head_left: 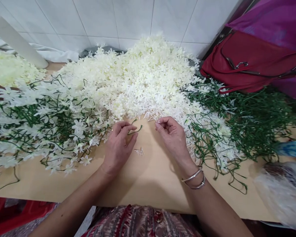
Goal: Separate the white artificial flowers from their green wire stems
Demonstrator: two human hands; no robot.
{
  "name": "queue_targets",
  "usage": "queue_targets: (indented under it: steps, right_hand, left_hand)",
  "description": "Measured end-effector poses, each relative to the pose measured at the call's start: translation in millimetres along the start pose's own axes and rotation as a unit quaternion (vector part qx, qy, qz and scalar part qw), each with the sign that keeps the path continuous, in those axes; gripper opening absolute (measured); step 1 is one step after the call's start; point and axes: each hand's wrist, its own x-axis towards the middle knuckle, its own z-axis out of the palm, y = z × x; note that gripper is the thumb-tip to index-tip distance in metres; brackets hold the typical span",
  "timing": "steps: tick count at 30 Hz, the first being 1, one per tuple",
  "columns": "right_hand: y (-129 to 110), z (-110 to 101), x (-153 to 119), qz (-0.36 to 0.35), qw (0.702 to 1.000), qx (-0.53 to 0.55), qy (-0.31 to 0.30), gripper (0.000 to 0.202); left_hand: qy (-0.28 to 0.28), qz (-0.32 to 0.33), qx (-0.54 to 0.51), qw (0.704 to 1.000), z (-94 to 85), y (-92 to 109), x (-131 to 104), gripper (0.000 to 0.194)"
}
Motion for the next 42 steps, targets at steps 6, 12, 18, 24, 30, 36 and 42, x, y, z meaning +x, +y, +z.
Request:
queue_targets:
  steps: [6, 12, 18, 24, 30, 36, 42]
  right_hand:
    - [4.2, 5.9, -3.4, 0.013, 1.000, 0.004, -0.025, 0.008]
    - [0.9, 5.8, -1.9, 0.052, 0.996, 0.053, -0.042, 0.012]
    - [-4.1, 4.8, -0.6, 0.051, 0.995, 0.078, -0.035, 0.016]
    - [-1.4, 1.7, -0.3, 0.061, 0.995, 0.083, 0.006, 0.015]
    - [4.8, 0.3, 1.5, 0.082, 0.992, 0.098, 0.025, 0.019]
    - [0.1, 1.1, 1.4, 0.095, 0.988, 0.121, 0.009, 0.018]
    - [-4.2, -0.6, 5.9, 0.090, 0.988, 0.127, -0.001, 0.019]
  left_hand:
    - [-0.062, 0.032, 0.099, 0.993, 12.7, -1.7, 9.6, 0.012]
    - [-0.106, 0.044, 0.141, 0.983, 15.6, -5.4, 25.2, 0.013]
    - [-0.131, 0.082, 0.104, 0.983, 2.9, -6.9, 23.6, 0.013]
    - [-0.134, 0.113, 0.076, 0.982, -4.4, -2.7, 11.9, 0.013]
    - [-0.115, 0.106, 0.130, 0.979, 4.5, -1.9, 24.5, 0.021]
    - [-0.053, 0.096, 0.155, 0.982, 17.4, -0.7, 69.2, 0.020]
    - [-0.044, 0.013, 0.175, 0.984, 20.7, -23.4, 88.5, 0.009]
